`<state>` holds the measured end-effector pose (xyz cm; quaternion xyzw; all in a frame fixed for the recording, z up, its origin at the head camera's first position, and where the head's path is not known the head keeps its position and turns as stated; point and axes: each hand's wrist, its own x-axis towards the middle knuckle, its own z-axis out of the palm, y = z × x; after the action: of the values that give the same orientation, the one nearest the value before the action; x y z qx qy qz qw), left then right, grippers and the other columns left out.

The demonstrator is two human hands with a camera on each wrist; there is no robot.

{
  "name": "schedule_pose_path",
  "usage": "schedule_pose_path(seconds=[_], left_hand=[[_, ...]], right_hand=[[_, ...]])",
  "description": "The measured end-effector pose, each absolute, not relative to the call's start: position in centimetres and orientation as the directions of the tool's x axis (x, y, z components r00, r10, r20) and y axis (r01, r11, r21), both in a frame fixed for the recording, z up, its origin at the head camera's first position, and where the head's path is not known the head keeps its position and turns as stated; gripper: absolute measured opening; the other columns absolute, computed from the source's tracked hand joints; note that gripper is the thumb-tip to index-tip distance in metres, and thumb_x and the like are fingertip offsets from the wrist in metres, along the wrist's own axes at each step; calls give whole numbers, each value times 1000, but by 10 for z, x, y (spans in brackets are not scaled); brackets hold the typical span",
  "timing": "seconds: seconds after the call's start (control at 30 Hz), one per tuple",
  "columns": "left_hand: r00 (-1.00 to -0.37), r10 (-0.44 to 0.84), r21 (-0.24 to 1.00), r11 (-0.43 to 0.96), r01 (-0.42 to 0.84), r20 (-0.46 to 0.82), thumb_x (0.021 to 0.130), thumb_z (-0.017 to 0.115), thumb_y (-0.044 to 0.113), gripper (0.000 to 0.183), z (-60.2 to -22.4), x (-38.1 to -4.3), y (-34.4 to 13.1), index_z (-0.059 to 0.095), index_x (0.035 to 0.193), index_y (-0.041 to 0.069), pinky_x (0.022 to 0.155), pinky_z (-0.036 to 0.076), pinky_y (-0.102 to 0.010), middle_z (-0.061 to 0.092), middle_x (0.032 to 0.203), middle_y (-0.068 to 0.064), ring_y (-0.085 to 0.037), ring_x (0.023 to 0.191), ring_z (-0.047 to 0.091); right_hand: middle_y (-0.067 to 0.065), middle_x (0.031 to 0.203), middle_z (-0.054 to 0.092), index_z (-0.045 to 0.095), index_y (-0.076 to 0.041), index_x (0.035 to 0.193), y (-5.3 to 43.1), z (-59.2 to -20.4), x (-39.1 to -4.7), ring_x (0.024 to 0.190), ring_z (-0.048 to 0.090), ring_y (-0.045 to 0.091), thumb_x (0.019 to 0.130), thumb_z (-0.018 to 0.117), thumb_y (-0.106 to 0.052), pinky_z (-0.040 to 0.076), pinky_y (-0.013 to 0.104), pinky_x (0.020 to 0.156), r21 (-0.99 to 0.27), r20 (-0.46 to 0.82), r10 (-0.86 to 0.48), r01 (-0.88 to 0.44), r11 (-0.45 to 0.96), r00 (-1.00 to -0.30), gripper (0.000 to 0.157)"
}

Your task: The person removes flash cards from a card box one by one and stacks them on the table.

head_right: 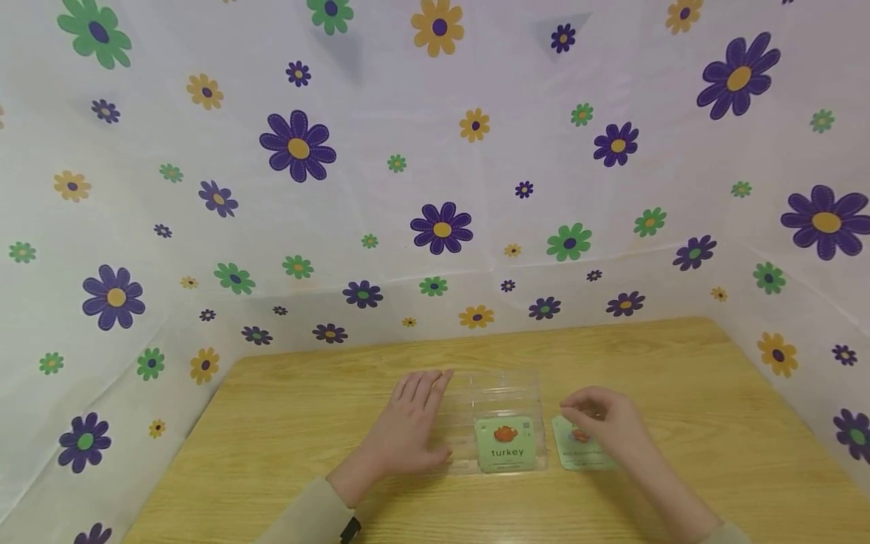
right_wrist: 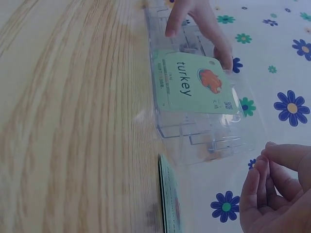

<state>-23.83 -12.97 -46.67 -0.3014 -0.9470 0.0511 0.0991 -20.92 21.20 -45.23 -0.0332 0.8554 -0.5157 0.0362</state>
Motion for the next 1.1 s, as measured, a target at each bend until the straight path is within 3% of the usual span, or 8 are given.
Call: schedule_pose_path(seconds=[0.63, 1.1], left_hand=[[-798, 580, -164, 814, 558, 165, 83, 76, 62, 117, -469, -240, -130, 16, 169, 9, 131, 30, -45, 39, 163, -9, -26, 148, 40], [-800, 578, -169, 814, 555, 161, 82, 76, 62, 118, -468, -240, -130, 16, 169, 9, 130, 30, -45, 39, 162, -9, -26, 147, 40]], right_hand=[[12, 98, 72, 72, 4, 119, 195, -447, -208, 72, 58, 15, 101, 71, -13, 54, 28, 63, -919, -43, -147, -18, 393, -988, 25], [11, 104, 76, 75, 1, 114, 186, -452, -211, 81, 65, 12, 99, 73, -11, 56, 25, 69, -913, 2, -173, -72, 401, -985, 19]])
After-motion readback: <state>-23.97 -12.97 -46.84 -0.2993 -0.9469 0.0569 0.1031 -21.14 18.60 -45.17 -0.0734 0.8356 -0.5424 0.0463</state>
